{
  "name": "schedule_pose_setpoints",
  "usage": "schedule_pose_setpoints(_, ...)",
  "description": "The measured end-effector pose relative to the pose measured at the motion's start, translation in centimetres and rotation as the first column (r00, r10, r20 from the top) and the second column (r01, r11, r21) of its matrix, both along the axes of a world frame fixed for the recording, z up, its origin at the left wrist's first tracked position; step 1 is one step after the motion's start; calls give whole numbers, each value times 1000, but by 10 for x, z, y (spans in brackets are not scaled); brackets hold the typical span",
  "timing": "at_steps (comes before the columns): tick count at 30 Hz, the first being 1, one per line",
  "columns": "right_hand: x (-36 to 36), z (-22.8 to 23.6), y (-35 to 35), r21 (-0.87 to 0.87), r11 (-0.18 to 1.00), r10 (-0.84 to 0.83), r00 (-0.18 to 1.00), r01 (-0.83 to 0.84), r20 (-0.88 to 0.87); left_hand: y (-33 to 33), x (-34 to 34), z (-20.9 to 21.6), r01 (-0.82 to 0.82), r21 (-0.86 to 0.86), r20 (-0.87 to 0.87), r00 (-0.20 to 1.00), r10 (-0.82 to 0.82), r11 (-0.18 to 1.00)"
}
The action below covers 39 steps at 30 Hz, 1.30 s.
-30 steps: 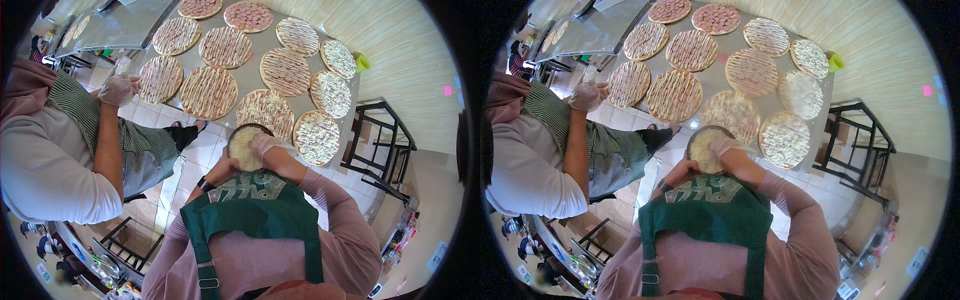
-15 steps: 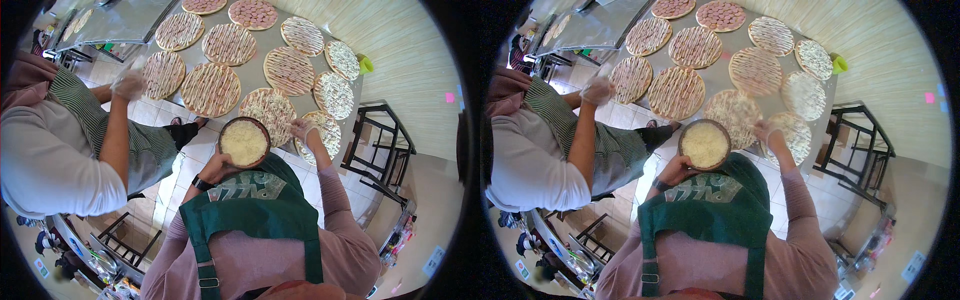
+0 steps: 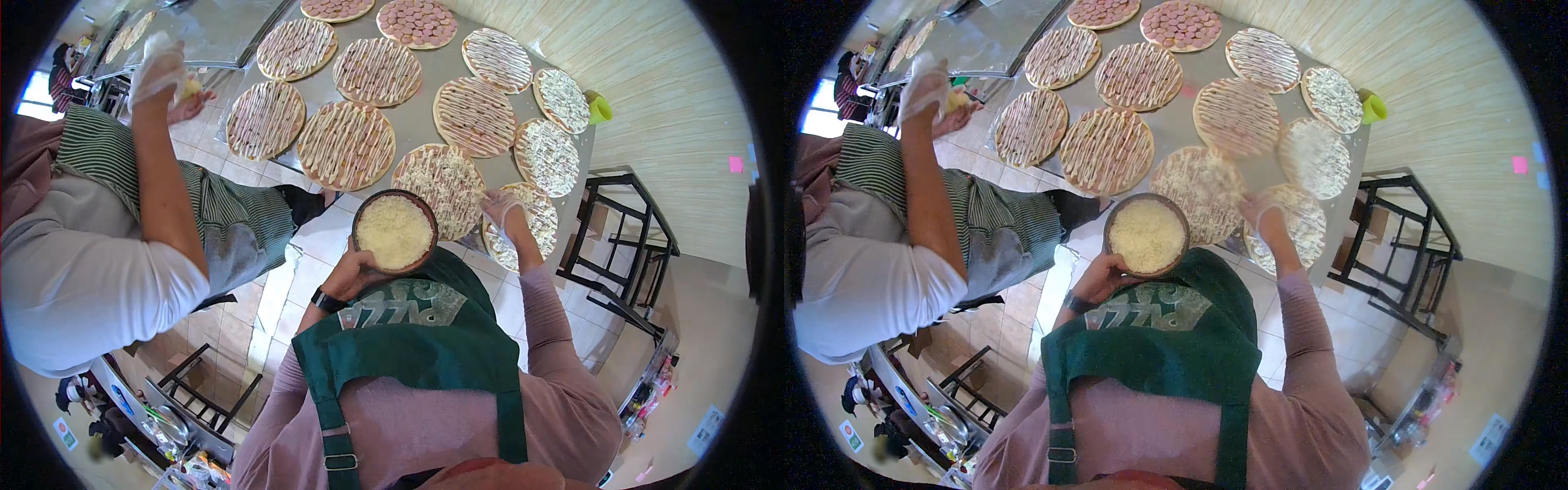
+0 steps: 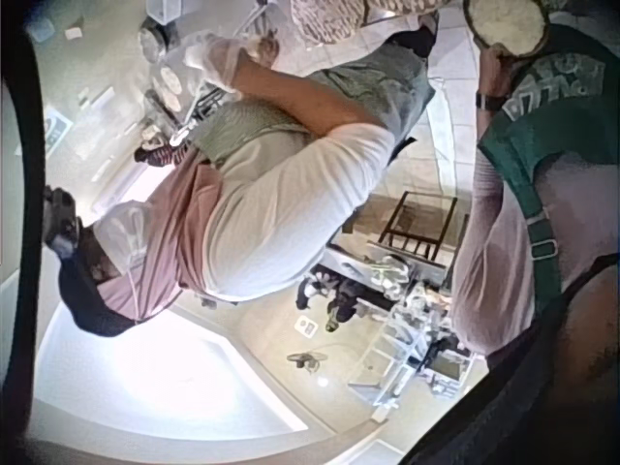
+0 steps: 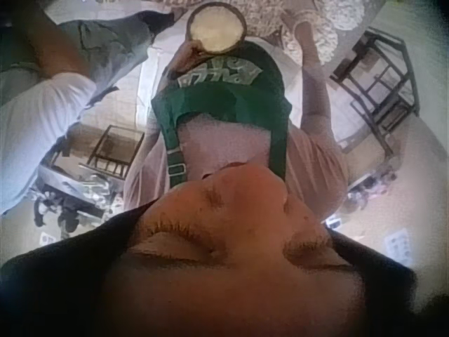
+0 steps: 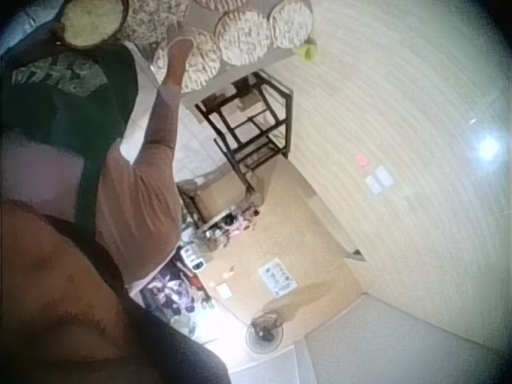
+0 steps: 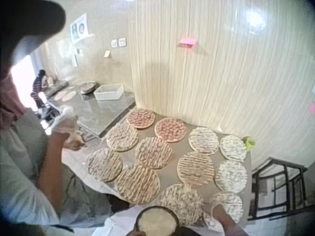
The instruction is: The recorder is assembling pizzas by adding shredded cheese to a large batch of prepared crusts at a food preparation table.
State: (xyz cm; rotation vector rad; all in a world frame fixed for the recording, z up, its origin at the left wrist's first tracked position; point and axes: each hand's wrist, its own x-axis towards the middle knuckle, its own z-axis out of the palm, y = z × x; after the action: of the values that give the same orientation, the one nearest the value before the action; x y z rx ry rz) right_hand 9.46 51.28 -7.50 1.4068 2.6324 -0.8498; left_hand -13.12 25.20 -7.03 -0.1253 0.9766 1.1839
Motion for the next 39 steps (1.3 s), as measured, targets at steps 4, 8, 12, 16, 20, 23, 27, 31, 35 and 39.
schedule_pose_setpoints(4,6,-11,5,-124,992,-27,997,19,-65,-1,0,-2,2,17,-6,1000,-2,1000)
schedule_pose_setpoints(8,-3,-14,3,-120,990,85,995,-79,46,1,0,5,2,5,-7,1000,-2,1000)
schedule_pose_setpoints(12,-17,-38,11,-132,991,-4,995,-10,-100,2,4,13,8,-12,-115,993,-10,1000)
schedule_pose_setpoints(16,-44,-8,7,-144,989,-14,982,-13,-189,1,4,20,-3,-18,-148,989,1,1000)
schedule_pose_setpoints(20,-43,-23,15,-21,995,92,974,-99,-205,-7,-1,-3,-16,-14,-17,1000,16,1000)
schedule_pose_setpoints(23,-26,-27,28,71,988,141,989,-137,-48,-9,-1,-3,-29,3,-3,1000,29,1000)
schedule_pose_setpoints(27,-10,-29,33,167,983,63,996,-74,66,-10,-2,5,-72,-31,16,997,72,997)
schedule_pose_setpoints(31,4,-44,42,167,984,98,957,-54,-272,-7,2,16,-71,-13,-93,993,69,997)
schedule_pose_setpoints(35,-25,-22,39,-74,996,-77,940,56,-333,-11,-2,7,-111,-29,26,993,112,993)
schedule_pose_setpoints(39,-66,-14,35,-205,979,-66,940,-4,-334,-9,0,21,-85,-42,-46,995,83,996)
